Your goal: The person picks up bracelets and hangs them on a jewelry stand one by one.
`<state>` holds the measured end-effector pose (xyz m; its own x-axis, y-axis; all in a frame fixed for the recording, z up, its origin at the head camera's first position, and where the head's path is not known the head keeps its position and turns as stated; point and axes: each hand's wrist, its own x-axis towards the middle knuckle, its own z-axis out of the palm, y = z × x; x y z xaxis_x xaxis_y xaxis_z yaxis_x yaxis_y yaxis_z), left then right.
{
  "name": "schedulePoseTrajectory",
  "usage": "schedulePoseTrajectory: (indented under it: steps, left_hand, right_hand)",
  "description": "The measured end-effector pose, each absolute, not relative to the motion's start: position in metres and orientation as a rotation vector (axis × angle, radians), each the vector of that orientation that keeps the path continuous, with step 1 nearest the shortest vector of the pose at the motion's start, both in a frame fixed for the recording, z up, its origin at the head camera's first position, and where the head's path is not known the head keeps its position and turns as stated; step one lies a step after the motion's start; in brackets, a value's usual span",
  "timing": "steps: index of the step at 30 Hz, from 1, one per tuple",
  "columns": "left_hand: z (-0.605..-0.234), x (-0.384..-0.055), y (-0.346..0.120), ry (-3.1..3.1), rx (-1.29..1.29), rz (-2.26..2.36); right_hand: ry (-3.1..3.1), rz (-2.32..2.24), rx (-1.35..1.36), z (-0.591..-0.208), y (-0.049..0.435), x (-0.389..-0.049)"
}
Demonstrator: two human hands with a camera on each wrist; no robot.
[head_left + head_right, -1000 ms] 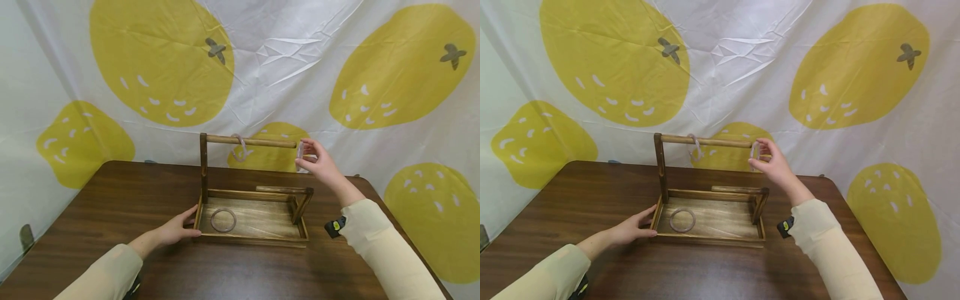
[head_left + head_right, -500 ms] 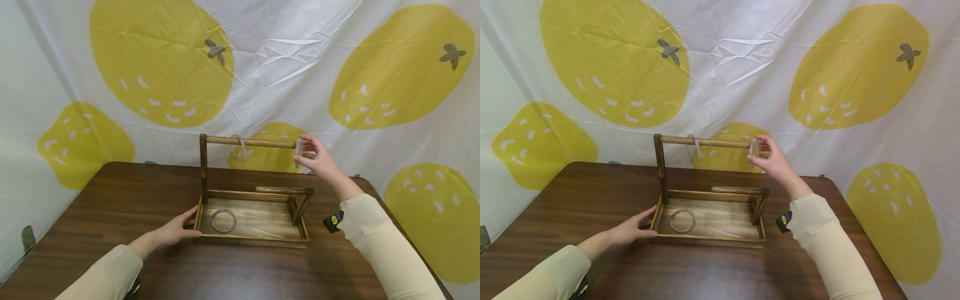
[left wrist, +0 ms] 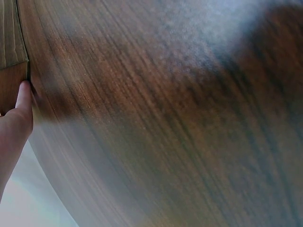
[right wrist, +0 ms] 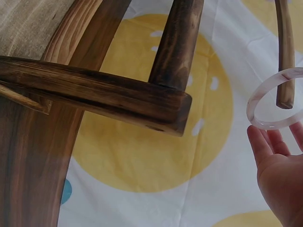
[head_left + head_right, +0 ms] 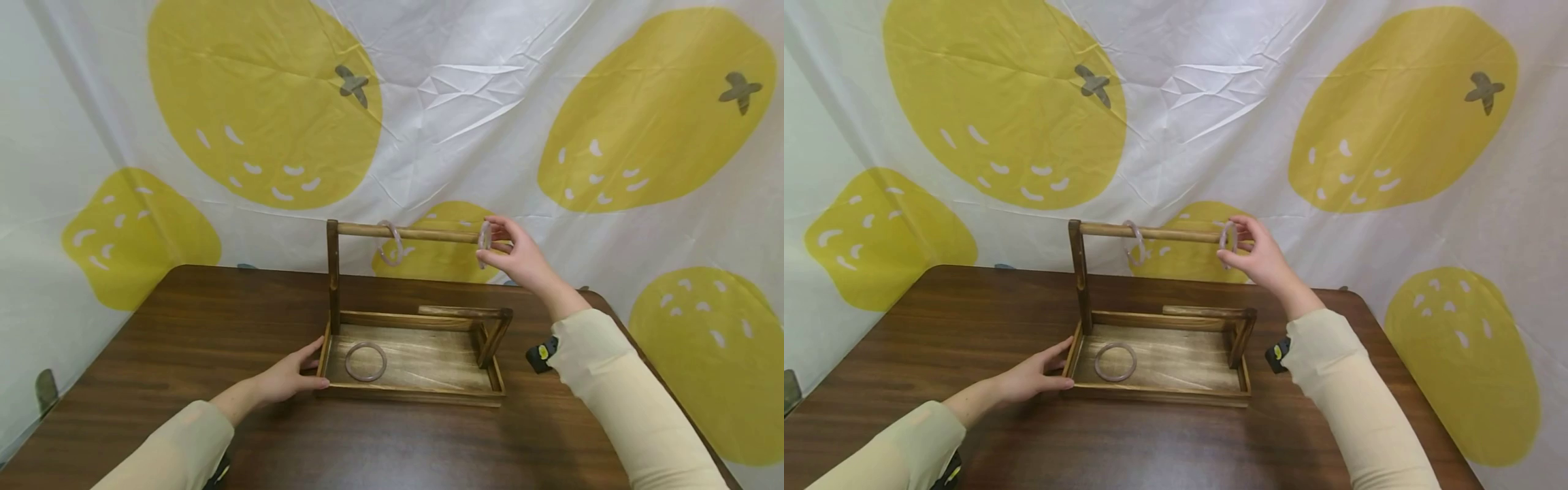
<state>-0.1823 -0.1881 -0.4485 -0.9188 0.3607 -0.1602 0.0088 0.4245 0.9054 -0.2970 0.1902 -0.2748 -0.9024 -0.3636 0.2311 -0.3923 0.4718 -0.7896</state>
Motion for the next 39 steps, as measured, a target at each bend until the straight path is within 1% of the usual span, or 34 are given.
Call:
schedulePoseTrajectory:
  steps: [30,39]
  left_hand:
    - [-0.450,-0.183,-0.189,2.346,0.321,1.493]
    - [-0.450,-0.183,-0.190,2.346,0.333,1.494]
  right_hand:
    - [-2.682,1.239,0.774,-0.260,0.170,-0.300]
    - [-2.655,1.171,0.839,-0.258,0.165,-0.302]
